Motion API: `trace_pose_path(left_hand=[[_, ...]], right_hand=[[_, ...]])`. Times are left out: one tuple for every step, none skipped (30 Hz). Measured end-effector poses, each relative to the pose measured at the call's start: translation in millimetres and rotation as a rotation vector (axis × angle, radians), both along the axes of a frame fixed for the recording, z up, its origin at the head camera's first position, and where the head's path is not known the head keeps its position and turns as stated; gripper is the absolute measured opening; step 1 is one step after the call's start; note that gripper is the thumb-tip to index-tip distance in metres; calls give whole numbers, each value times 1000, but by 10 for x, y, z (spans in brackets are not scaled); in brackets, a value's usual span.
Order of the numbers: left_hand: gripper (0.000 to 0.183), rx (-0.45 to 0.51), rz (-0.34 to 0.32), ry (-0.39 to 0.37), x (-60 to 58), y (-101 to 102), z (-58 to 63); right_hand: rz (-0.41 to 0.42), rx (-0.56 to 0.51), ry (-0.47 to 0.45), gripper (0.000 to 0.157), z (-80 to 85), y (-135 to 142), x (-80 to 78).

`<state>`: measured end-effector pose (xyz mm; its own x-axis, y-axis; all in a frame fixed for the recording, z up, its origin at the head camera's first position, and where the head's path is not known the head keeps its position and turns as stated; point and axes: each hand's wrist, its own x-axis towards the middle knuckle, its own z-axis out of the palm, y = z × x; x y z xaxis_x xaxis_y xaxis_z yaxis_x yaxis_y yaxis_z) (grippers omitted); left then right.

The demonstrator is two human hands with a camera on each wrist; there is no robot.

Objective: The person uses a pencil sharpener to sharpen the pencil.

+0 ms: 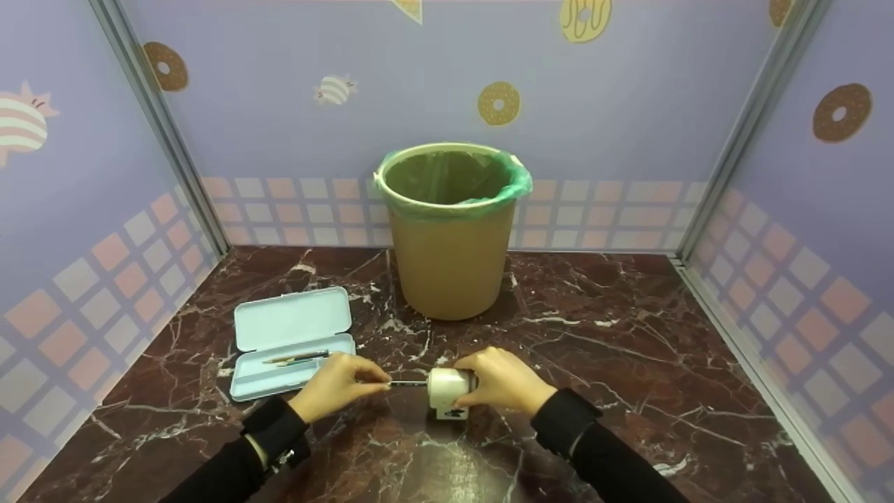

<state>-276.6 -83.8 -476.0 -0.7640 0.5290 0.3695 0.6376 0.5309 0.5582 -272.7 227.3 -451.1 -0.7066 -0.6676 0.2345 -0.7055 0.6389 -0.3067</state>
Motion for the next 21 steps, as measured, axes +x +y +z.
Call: trace_pose_path(left_hand=[[7, -5, 1, 4, 0, 1, 7], [7, -10, 0, 5, 0, 2, 13], [7, -13, 0, 6, -3, 3, 17], [7, -16, -1, 5, -3, 3, 22], [7, -18, -4, 5, -7, 3, 24], [7, -20, -6, 5, -11, 3, 27], [7, -22, -9, 3, -13, 4, 30], [7, -25, -13, 2, -16, 3, 32], [7, -28, -15, 2, -19, 4, 34], [7, -32, -18, 3, -22, 4, 37], [7, -36, -20, 4, -26, 4, 39], [7, -40, -23, 5, -28, 4, 44], [7, -46, -25, 7, -29, 3, 50], [7, -51, -28, 8, -29, 2, 56], [8, -57, -30, 9, -30, 1, 64], [8, -62, -34, 13, -30, -1, 72], [9, -66, -39, 14, -31, -2, 78], [9, -70, -45, 17, -32, -4, 86], [9, -73, -51, 19, -34, -5, 94], [8, -75, -58, 21, -37, -6, 99], [8, -75, -65, 22, -41, -7, 105]], right_hand=[[1, 0, 0, 41, 2, -1, 0], [-1, 2, -6, 41, 5, -2, 1], [-3, 5, -12, 42, 9, -3, 3], [-6, 8, -19, 42, 11, -3, 4], [-10, 12, -30, 43, 13, -3, 6], [-13, 16, -37, 44, 13, -3, 8], [-15, 19, -42, 45, 14, -2, 8], [-19, 22, -47, 45, 13, -1, 10], [-19, 22, -48, 45, 11, -1, 10], [-17, 19, -44, 45, 5, -1, 9], [-16, 17, -39, 45, 3, -1, 8], [-12, 14, -33, 44, -1, -1, 7], [-11, 13, -29, 44, -4, -2, 6], [-10, 12, -28, 44, -5, -2, 7], [-8, 12, -27, 43, -7, -3, 6], [-6, 13, -25, 43, -7, -2, 5], [-6, 15, -28, 44, -4, -3, 6], [-2, 19, -30, 44, -1, -2, 6], [1, 22, -33, 44, 1, -1, 5], [4, 24, -34, 45, 3, 0, 4], [9, 26, -35, 45, 6, 0, 3]])
